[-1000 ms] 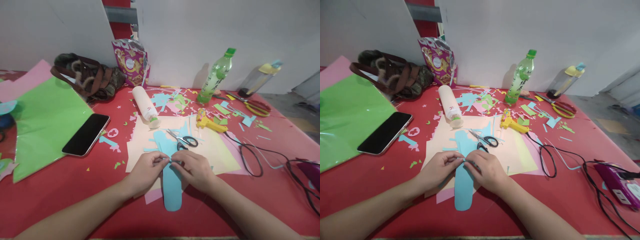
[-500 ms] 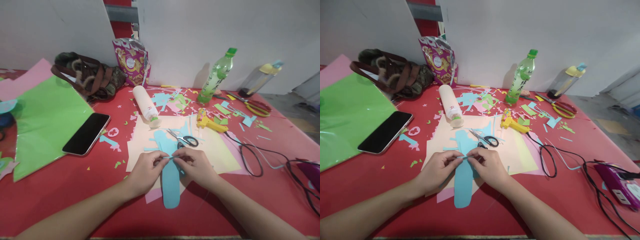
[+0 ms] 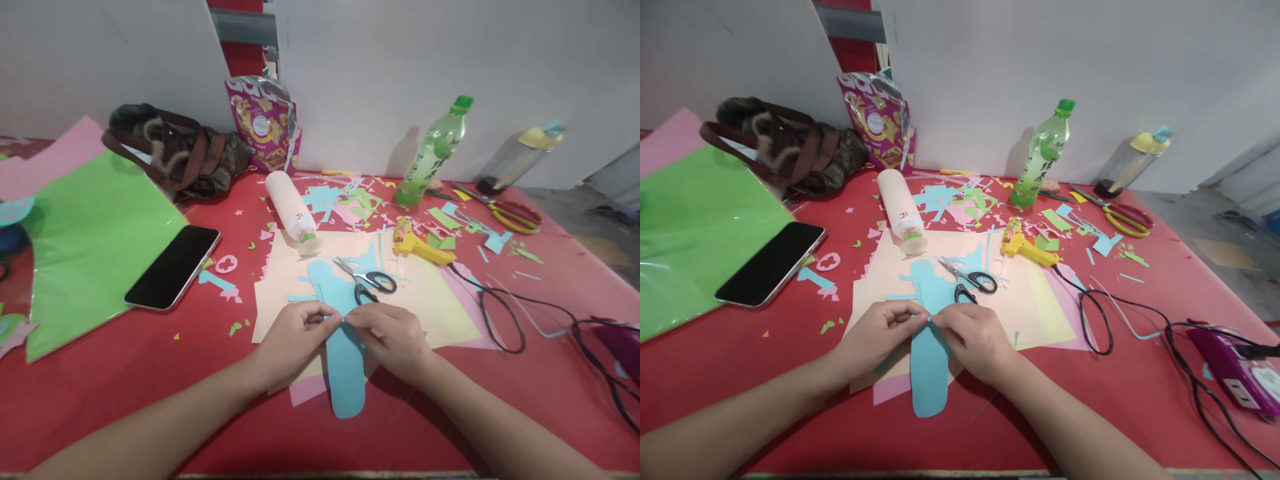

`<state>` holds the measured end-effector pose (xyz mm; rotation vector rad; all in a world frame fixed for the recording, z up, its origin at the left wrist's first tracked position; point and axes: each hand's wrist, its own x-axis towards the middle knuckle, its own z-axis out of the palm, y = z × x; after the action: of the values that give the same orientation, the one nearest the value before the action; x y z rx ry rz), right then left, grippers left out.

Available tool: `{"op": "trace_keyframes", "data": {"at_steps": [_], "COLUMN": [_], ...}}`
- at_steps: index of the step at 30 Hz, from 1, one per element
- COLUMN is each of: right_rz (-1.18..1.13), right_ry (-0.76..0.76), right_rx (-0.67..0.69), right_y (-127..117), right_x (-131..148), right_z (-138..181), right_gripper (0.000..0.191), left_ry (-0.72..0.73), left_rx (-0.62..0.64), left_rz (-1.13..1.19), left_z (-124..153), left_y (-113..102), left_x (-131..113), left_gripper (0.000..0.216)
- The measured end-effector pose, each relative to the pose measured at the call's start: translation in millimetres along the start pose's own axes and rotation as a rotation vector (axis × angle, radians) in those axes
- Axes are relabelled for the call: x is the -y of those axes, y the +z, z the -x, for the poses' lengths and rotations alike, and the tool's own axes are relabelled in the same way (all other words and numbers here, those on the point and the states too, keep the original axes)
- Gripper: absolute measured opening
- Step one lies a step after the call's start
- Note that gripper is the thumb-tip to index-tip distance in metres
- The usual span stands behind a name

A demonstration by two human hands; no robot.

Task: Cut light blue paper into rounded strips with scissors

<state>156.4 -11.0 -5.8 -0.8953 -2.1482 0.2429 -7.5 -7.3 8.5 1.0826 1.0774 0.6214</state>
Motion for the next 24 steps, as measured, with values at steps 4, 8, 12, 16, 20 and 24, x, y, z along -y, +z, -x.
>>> {"op": "trace_keyframes", "data": {"at_steps": [4,8,12,16,20,24], "right_rz": [0.015,-0.007,-0.026,-0.105,-0.164,-0.183], "right_ry": [-0.035,0.08,0.314,0.521,0.632,0.688], "right_rx": [0.008,0.06,0.143,0.219,0.251,0.255], "right_y": [2,0,-3,-5,-6,-6], "right_x": [-2,1,6,8,9,10], "right_z": [0,-1,-4,-8,-10,-11], "right_gripper": [0.014,0.008,0.011,0.012,0.012,0.01], "left_ry": [-0.036,0.022,0.062,0.135,0.196,0.232], "left_rx": [0.002,-0.015,-0.029,-0.034,-0.071,-0.075], "left_rz": [0.047,-0.053,-0.108,-0.182,-0.317,-0.373], "left_z": [-1,-2,0,2,3,3], "left_y": [-1,-3,-3,-3,-4,-3], "left_x": [2,4,3,3,5,6], "left_gripper": [0.022,0.022,0.021,0.021,0.021,0.022]}}
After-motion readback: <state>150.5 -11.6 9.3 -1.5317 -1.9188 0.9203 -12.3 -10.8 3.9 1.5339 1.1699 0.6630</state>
